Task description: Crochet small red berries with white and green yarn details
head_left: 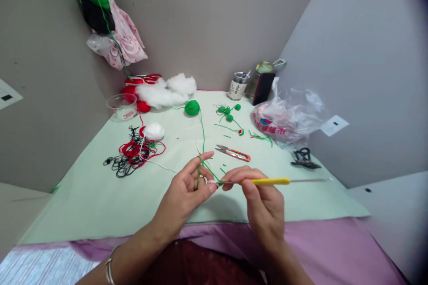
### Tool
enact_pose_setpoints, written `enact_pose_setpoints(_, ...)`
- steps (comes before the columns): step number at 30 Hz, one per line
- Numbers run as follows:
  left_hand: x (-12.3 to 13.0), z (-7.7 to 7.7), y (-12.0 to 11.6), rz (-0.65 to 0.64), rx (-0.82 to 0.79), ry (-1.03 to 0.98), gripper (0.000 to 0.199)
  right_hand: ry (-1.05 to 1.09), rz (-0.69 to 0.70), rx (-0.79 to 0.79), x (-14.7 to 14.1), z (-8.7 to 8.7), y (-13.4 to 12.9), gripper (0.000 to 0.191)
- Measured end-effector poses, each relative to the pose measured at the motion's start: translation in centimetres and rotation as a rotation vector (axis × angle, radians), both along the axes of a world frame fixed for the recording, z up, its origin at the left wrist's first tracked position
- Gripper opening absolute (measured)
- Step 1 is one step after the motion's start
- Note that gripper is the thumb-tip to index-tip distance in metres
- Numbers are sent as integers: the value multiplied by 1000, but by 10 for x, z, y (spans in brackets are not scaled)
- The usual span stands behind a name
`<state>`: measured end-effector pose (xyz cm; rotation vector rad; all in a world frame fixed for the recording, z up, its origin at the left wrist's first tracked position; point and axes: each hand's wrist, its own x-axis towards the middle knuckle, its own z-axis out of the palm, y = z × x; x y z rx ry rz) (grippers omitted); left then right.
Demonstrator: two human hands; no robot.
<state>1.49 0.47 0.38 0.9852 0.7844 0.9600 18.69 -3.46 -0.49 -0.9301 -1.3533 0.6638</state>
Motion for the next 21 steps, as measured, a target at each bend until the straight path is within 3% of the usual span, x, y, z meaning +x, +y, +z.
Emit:
enact_pose_setpoints(8, 7, 3, -7, 165, 62, 109, 65, -587, -196, 411, -7, -2, -7, 27)
enact_pose_setpoints(11, 6, 3, -8, 167, 55, 82, 67, -580, -206, 431, -8, -4, -8, 26)
enact_pose_setpoints(16, 5, 0, -10, 154, 88, 64, 62, -369, -165, 286, -6, -3, -7, 27)
enact_pose_setpoints(21, 12, 1, -12, 111, -12, 7, 65, -638, -298, 424, -6, -18, -4, 42)
